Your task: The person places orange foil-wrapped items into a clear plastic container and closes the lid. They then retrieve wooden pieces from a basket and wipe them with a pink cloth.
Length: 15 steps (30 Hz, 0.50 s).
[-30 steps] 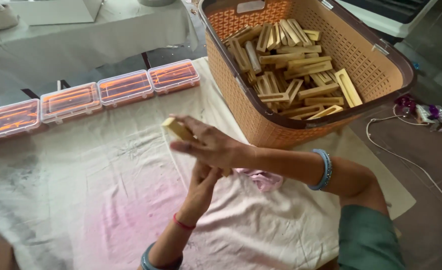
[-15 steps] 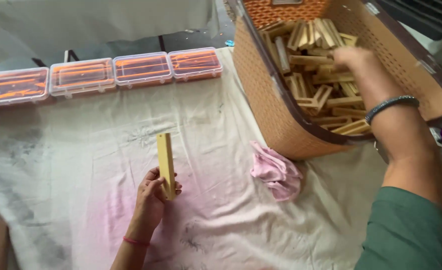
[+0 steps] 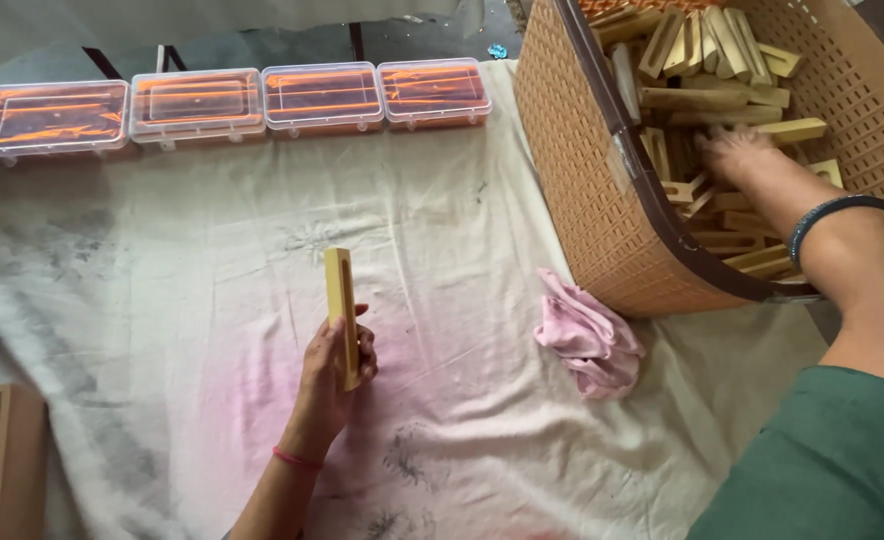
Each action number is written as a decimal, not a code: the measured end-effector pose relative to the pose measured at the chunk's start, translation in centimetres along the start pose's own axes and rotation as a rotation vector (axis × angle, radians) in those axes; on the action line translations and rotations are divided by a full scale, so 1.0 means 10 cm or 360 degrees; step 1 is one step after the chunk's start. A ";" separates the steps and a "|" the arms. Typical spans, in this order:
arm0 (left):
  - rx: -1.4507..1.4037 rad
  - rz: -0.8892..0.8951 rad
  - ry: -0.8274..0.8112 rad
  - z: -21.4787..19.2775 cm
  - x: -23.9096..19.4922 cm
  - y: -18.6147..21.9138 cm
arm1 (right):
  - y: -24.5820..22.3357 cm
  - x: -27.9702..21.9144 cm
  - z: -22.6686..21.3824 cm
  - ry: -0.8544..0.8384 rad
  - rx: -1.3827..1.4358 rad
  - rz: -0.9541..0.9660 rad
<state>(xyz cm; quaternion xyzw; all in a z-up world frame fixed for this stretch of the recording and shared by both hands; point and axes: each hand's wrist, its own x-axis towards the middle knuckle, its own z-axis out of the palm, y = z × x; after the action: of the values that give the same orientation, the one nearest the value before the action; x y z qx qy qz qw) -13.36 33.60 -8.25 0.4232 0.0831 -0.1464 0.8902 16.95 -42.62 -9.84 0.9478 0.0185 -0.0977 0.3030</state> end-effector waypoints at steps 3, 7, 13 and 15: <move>0.0006 -0.0045 -0.0024 -0.01 0.04 -0.01 | -0.09 -0.17 -0.30 -0.0144 -0.0064 0.0097; -0.0011 -0.0049 -0.0019 -0.04 0.06 -0.04 | -0.01 -0.13 -0.47 -0.0255 -0.0258 0.0051; -0.0071 0.0064 0.0102 -0.11 0.13 -0.10 | -0.43 -0.94 -2.50 -0.0261 0.0402 0.0385; -0.0091 0.0079 0.0106 -0.10 0.13 -0.11 | -0.19 -0.97 -2.54 0.0089 0.0321 0.0412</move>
<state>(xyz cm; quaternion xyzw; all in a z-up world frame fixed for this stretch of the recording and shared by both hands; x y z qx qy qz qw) -12.50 33.46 -10.03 0.4043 0.1063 -0.1079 0.9020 11.68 -26.17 11.27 0.9702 -0.1052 -0.0326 0.2159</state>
